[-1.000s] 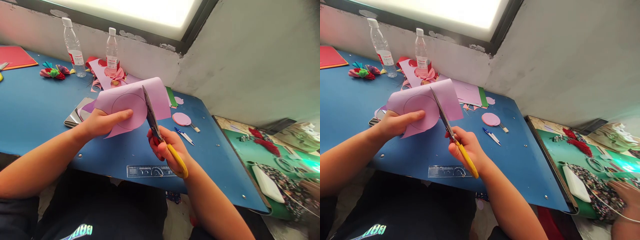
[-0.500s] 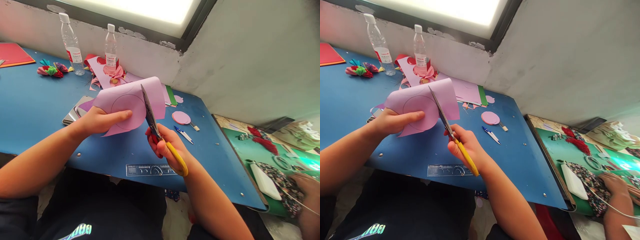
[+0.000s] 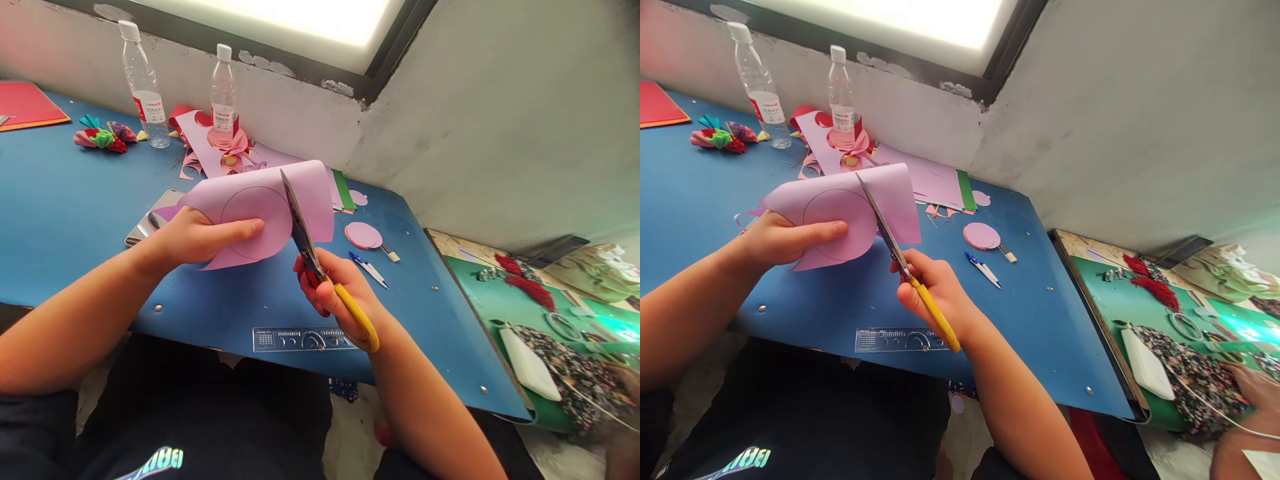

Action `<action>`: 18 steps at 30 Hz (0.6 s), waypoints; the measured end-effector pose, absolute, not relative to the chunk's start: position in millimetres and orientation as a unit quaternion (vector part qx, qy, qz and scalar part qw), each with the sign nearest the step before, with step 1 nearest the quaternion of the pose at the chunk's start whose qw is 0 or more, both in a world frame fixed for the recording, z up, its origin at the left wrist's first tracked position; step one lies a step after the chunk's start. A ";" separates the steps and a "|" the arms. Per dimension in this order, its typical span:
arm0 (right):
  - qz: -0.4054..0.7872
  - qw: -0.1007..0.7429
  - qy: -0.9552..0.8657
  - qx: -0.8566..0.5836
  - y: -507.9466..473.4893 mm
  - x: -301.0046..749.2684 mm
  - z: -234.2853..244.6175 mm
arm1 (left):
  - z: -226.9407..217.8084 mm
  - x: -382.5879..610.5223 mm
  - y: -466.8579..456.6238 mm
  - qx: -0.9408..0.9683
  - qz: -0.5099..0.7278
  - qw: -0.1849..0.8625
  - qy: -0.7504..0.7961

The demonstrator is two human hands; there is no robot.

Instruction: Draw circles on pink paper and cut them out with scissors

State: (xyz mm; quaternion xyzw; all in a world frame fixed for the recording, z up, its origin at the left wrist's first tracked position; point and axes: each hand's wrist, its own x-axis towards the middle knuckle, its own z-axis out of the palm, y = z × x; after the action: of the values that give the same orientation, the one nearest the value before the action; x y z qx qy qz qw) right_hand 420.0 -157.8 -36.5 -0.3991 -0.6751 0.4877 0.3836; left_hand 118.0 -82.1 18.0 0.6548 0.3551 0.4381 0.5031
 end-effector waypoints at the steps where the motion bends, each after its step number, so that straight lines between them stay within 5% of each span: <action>1: 0.486 0.383 -0.676 -0.400 -157.8 419.9 -36.3 | 17.6 117.8 -81.8 0.655 0.439 0.503 0.355; 18: 0.482 0.371 -0.683 -0.405 -156.9 424.7 -34.7 | 18.1 111.8 -75.9 0.659 0.423 0.511 0.355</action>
State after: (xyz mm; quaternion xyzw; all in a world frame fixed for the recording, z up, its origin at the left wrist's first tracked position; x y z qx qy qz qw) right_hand 424.7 -156.9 -34.7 -0.4052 -0.6828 0.4816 0.3710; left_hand 111.8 -75.9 18.1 0.6589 0.3545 0.4228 0.5113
